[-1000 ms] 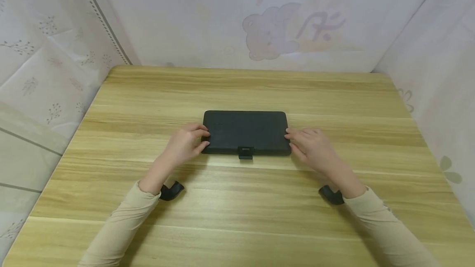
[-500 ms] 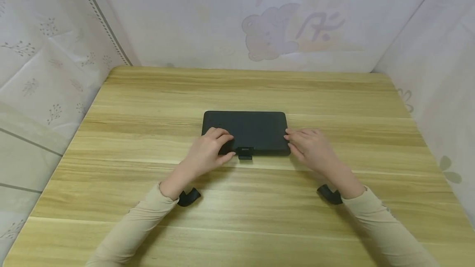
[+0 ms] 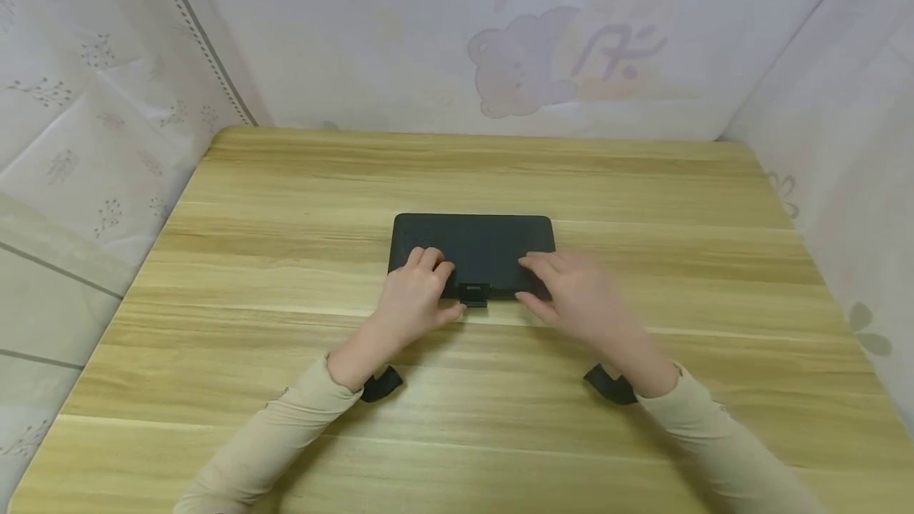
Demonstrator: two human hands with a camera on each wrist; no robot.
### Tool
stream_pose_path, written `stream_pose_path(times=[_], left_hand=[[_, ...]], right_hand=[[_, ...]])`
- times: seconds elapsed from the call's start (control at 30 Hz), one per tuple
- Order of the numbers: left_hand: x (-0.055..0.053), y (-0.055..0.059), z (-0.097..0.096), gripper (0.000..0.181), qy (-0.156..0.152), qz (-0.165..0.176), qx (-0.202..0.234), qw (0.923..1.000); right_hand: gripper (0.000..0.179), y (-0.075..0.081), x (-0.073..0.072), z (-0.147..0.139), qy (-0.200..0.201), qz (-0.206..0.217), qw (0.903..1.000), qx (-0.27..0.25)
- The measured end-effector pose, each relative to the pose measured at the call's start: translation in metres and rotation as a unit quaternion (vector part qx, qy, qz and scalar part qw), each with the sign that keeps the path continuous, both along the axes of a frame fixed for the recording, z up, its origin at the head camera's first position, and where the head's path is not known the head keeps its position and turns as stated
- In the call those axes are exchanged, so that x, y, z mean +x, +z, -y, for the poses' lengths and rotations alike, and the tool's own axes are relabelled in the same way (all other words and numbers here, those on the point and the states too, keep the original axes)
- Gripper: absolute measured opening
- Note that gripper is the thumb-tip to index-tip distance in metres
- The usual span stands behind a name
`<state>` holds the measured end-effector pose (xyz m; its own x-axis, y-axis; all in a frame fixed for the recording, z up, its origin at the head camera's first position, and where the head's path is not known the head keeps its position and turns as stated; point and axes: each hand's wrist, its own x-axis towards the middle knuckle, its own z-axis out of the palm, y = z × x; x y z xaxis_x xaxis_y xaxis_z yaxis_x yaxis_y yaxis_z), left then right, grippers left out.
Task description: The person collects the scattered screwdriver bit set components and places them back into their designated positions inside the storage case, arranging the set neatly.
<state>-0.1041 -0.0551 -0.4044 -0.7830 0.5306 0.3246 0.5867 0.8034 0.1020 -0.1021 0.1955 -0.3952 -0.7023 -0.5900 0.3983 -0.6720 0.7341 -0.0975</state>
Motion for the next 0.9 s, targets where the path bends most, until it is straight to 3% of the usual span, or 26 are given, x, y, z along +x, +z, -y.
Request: stream_pose_path(times=[0.17, 0.27, 0.57, 0.9], left_hand=[[0.002, 0.001, -0.003, 0.054, 0.018, -0.001, -0.024, 0.9995], [0.003, 0.001, -0.005, 0.054, 0.021, -0.008, -0.034, 0.9992], [0.003, 0.001, -0.01, 0.049, 0.031, -0.049, -0.056, 0.9968], [0.002, -0.002, -0.01, 0.037, 0.033, -0.067, -0.042, 0.9963]], right_hand=[[0.064, -0.003, 0.001, 0.023, -0.009, 0.067, 0.9971, 0.034], [0.07, -0.007, 0.002, 0.034, -0.016, 0.079, 0.9951, 0.056], [0.061, -0.019, 0.002, 0.05, -0.032, 0.025, 0.9983, 0.041], [0.043, -0.021, -0.003, 0.052, -0.014, -0.004, 0.9999, 0.004]])
